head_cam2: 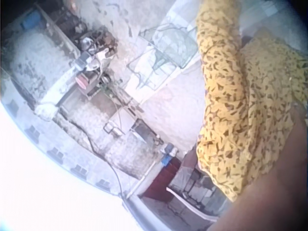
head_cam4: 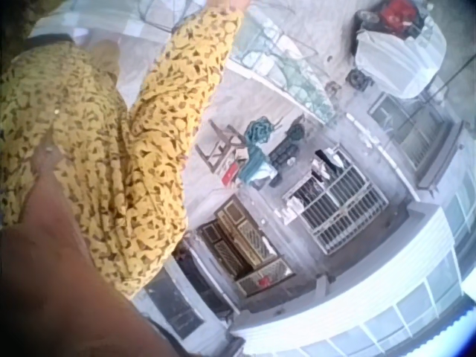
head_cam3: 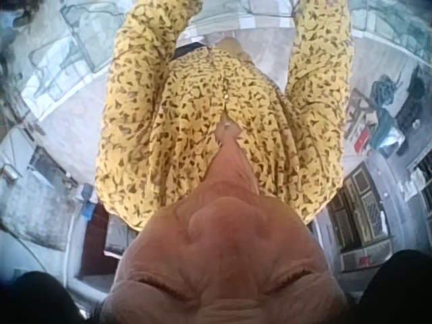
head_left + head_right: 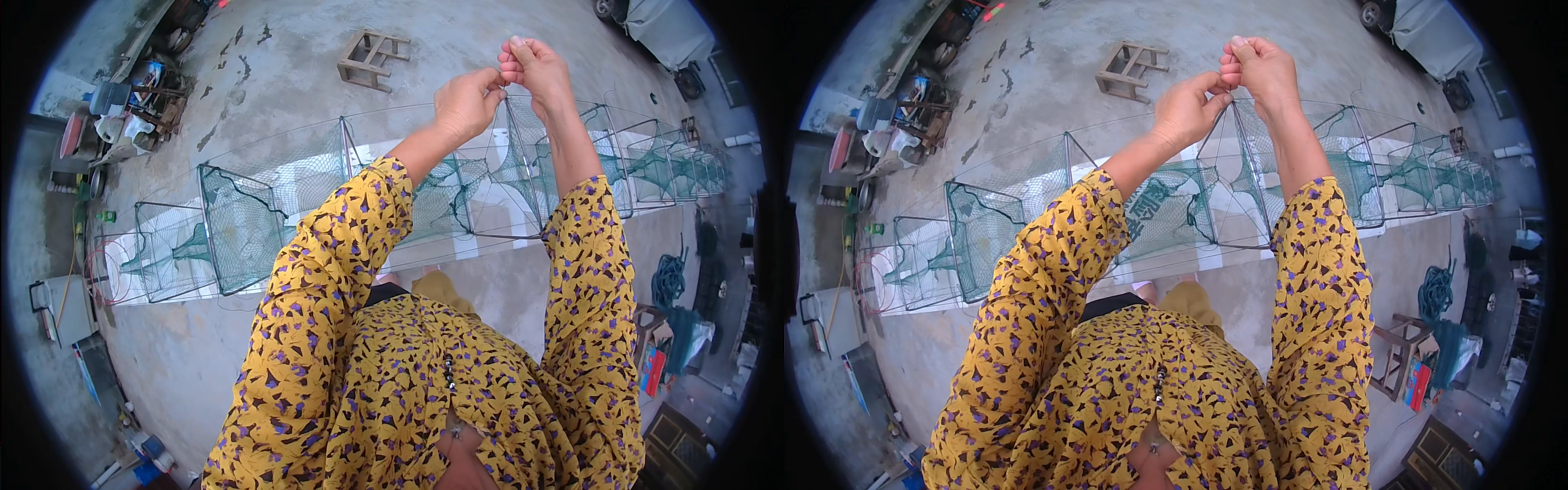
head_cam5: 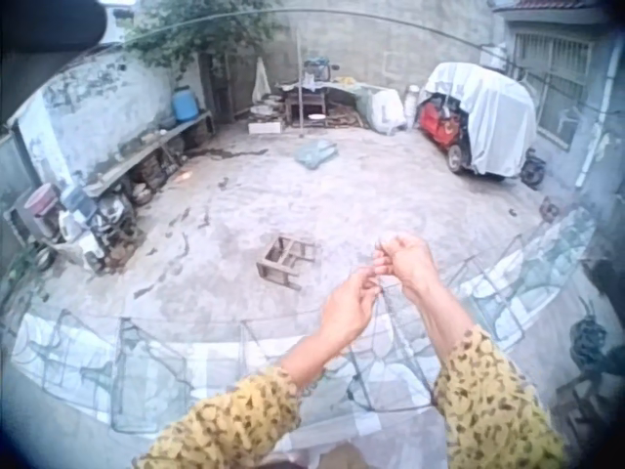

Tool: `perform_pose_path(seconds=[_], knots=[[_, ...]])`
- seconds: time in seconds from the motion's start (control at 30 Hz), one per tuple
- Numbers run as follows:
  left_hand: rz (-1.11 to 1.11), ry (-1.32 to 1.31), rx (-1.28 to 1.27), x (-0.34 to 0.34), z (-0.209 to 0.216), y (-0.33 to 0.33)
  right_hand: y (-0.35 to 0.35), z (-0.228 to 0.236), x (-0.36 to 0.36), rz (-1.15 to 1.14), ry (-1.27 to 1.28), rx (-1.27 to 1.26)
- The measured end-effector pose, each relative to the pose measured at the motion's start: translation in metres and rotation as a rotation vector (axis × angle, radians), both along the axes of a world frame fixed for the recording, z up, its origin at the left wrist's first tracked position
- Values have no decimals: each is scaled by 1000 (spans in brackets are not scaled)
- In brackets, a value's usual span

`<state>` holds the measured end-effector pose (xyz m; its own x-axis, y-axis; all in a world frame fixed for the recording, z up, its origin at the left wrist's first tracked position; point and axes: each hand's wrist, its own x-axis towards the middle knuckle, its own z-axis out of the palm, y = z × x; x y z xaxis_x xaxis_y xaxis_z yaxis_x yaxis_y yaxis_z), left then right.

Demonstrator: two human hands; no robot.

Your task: The person assembles green mesh fishing nets by hand, threading thin lines through the net structures and tying knots at specific points. The person then collapses the assembled nets and places them into a stack.

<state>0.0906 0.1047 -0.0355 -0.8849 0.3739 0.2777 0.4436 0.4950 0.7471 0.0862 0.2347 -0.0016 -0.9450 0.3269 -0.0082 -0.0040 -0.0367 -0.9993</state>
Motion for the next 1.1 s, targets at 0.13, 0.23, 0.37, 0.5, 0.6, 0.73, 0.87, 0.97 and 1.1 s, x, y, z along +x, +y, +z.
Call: perform_pose_path(seconds=[0.13, 0.23, 0.37, 0.5, 0.6, 0.73, 0.87, 0.97, 1.1], knots=[[-55, -20, -27, -22, -2, 19, 13, 8, 14, -28, 35, 85], [-56, 72, 11, -29, -9, 22, 9, 5, 30, -140, 0, 94], [-65, 159, -36, -32, -7, 17, -22, -7, 53, -181, -33, 49], [-103, 203, -55, -31, -1, 19, -41, -23, 63, -275, -15, 110], [-104, 253, -71, -37, 1, 25, -48, -25, 57, -402, 33, 85], [-75, 214, -103, -44, 2, 38, -46, -24, 44, -441, -6, -73], [-37, 200, -112, -44, -2, 48, -48, -33, 32, -571, -121, -634], [-28, 224, -111, -43, -4, 51, -45, -40, 20, -675, -134, -886], [-40, 259, -97, -41, -8, 53, -30, -55, -1, -733, -117, -947]])
